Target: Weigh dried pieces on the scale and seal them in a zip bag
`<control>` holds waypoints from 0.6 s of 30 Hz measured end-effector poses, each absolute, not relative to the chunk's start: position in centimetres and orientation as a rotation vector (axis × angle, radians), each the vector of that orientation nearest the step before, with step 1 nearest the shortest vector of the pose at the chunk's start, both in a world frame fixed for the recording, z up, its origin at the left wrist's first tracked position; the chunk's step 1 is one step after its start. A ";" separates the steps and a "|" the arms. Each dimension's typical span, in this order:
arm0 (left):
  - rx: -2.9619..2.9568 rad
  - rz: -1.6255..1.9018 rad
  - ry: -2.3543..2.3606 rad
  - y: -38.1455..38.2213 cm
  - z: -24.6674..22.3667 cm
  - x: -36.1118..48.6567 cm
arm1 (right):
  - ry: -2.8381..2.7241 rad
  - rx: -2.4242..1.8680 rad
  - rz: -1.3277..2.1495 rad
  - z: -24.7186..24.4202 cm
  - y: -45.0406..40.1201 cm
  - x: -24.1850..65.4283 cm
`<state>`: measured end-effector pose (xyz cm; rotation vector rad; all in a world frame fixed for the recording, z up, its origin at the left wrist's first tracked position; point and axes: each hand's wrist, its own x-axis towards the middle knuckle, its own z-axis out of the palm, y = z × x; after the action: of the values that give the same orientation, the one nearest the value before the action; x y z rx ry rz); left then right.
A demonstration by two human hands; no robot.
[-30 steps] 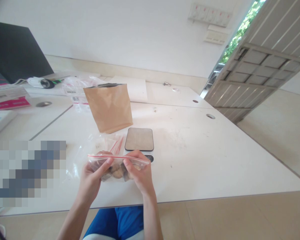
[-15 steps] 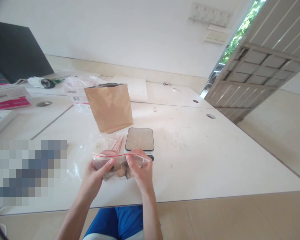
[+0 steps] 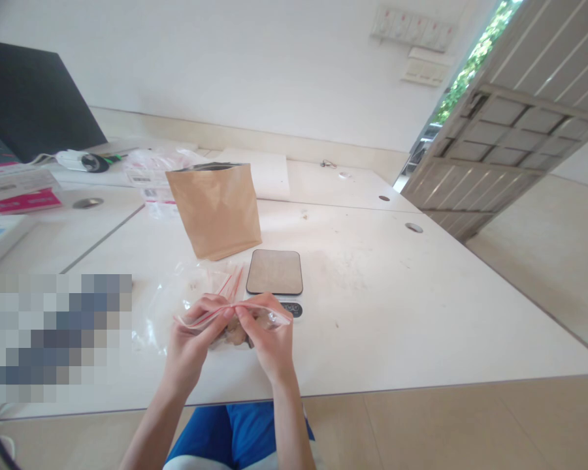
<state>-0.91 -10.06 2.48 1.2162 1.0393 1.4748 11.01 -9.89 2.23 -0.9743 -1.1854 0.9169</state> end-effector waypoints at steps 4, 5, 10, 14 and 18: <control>1.277 1.599 1.149 -10.3 2.3 -0.6 | -1.167 -0.996 0.840 2.1 -10.1 10.7; 1.288 1.622 1.170 -10.3 2.3 -0.5 | -1.172 -0.994 0.812 2.0 -10.1 10.6; 1.253 1.622 1.192 -10.2 2.4 -0.5 | -1.195 -0.959 0.758 1.9 -9.9 10.3; 1.205 1.422 1.104 -10.2 2.3 -1.1 | -1.119 -0.989 0.926 1.7 -9.8 10.8; 1.087 1.325 1.122 -10.0 1.5 -1.9 | -1.033 -1.026 1.050 1.4 -9.8 11.6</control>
<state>-1.93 -10.01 1.47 1.0867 1.1224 1.3248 11.63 -9.82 1.39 -1.0260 -1.0331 1.0498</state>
